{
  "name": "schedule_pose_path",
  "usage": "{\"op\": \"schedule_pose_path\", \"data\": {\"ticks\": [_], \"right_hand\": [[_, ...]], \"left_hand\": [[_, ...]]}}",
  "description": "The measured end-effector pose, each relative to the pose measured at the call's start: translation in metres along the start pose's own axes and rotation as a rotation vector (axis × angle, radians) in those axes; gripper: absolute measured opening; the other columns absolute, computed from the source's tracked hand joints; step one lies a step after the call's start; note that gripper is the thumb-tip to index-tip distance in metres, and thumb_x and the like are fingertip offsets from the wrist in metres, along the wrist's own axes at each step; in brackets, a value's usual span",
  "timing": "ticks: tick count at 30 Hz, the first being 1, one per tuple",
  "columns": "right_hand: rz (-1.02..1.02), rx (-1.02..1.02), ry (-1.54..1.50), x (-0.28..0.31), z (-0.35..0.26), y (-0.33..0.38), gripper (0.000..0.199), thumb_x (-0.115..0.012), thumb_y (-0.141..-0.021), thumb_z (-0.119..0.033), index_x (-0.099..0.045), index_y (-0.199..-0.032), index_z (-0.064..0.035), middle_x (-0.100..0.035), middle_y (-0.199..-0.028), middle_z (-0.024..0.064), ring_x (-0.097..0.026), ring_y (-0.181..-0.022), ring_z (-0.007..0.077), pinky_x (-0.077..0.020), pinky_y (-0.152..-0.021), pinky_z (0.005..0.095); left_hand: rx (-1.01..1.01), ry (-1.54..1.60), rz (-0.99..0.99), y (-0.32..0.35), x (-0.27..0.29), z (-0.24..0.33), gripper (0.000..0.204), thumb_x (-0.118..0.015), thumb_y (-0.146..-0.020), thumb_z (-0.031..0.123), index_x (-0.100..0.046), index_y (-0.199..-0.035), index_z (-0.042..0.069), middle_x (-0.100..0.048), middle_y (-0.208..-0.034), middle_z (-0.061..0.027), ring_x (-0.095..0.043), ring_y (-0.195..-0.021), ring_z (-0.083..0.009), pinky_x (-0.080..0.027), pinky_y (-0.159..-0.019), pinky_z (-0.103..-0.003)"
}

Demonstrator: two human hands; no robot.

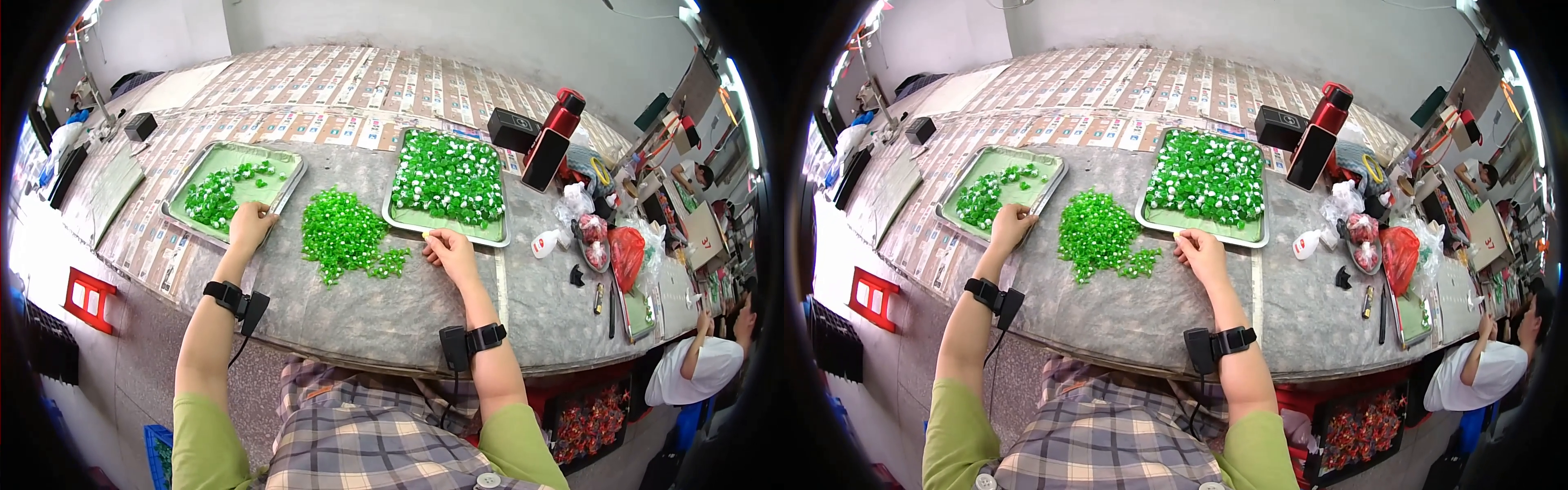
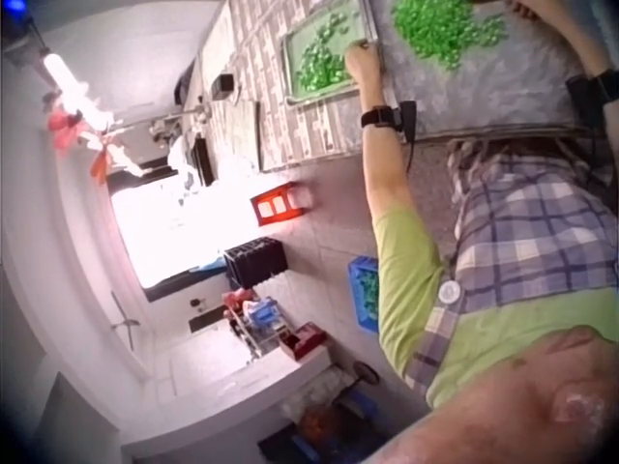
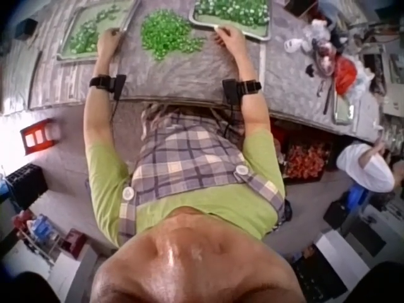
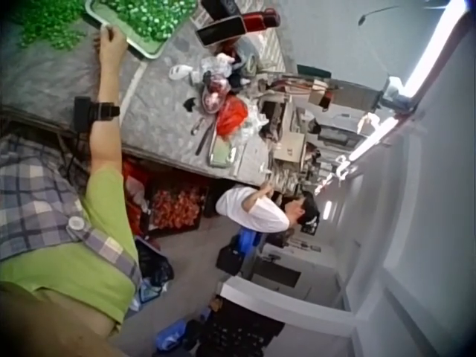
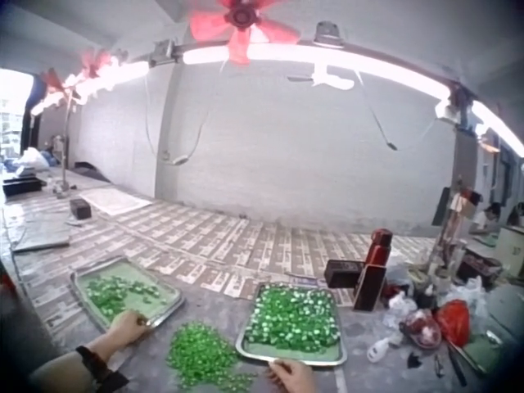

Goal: The person assembles small green plastic components with white spherical pieces by hand, joining them with liquid glue from a bottle.

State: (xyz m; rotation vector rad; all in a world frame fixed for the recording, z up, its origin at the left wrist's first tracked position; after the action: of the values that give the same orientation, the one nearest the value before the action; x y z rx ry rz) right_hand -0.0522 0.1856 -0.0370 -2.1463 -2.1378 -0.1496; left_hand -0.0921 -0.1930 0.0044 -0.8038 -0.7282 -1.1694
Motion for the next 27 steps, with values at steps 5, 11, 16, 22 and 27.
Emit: {"op": "schedule_pose_path", "data": {"ticks": [5,11,16,22,27], "right_hand": [[0.008,-0.003,0.032,0.000,-0.001,0.001,0.020,-0.054,-0.079,-0.017,-0.057,-0.088,0.0004,-0.058,-0.064,0.0049,-0.052,-0.049,0.0081,-0.0413,-0.045,0.0194],[0.005,0.016,0.024,0.002,0.003,0.000,0.020,-0.053,-0.079,-0.017,-0.057,-0.089,0.0008,-0.058,-0.063,0.0052,-0.052,-0.050,0.0084,-0.0412,-0.045,0.0195],[0.001,0.034,0.032,0.001,0.000,0.000,0.021,-0.053,-0.079,-0.017,-0.057,-0.088,0.0009,-0.058,-0.063,0.0048,-0.052,-0.049,0.0082,-0.0410,-0.045,0.0194],[-0.003,0.012,0.017,0.002,0.000,0.001,0.020,-0.053,-0.079,-0.017,-0.057,-0.088,0.0007,-0.058,-0.063,0.0045,-0.053,-0.050,0.0082,-0.0410,-0.045,0.0194],[0.014,-0.006,0.046,0.001,-0.005,0.003,0.020,-0.053,-0.079,-0.017,-0.057,-0.088,0.0006,-0.058,-0.063,0.0048,-0.053,-0.050,0.0082,-0.0411,-0.045,0.0195]], "left_hand": [[-0.017,-0.133,0.075,0.004,-0.009,0.007,0.024,-0.062,-0.062,0.021,-0.061,-0.080,0.005,-0.057,-0.081,-0.0131,-0.055,-0.076,-0.0279,-0.044,-0.068,-0.036],[-0.094,-0.199,0.099,0.012,-0.007,0.020,0.019,-0.059,-0.066,0.016,-0.059,-0.081,0.007,-0.053,-0.085,-0.0124,-0.052,-0.083,-0.0281,-0.044,-0.070,-0.037],[-0.229,-0.419,0.172,0.019,-0.009,0.033,0.015,-0.057,-0.068,0.014,-0.056,-0.076,0.002,-0.052,-0.084,-0.0120,-0.052,-0.083,-0.0276,-0.046,-0.067,-0.037],[-0.236,-0.511,0.170,0.015,-0.013,0.034,0.015,-0.056,-0.067,0.014,-0.054,-0.077,0.003,-0.051,-0.083,-0.0121,-0.052,-0.081,-0.0265,-0.045,-0.069,-0.036],[-0.292,-0.496,0.163,0.018,-0.010,0.035,0.014,-0.055,-0.066,0.014,-0.055,-0.075,0.003,-0.051,-0.082,-0.0119,-0.053,-0.081,-0.0268,-0.046,-0.066,-0.036]]}}
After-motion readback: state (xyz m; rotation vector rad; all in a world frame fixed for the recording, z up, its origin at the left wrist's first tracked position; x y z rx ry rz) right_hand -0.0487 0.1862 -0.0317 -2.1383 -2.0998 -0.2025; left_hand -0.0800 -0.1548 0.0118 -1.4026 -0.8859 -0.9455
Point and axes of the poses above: each hand's wrist, its own y-axis away from the middle knuckle, its own x-axis out of the back of the hand, z = x × y, the point moved 6 cm from there along -y, towards the middle knuckle
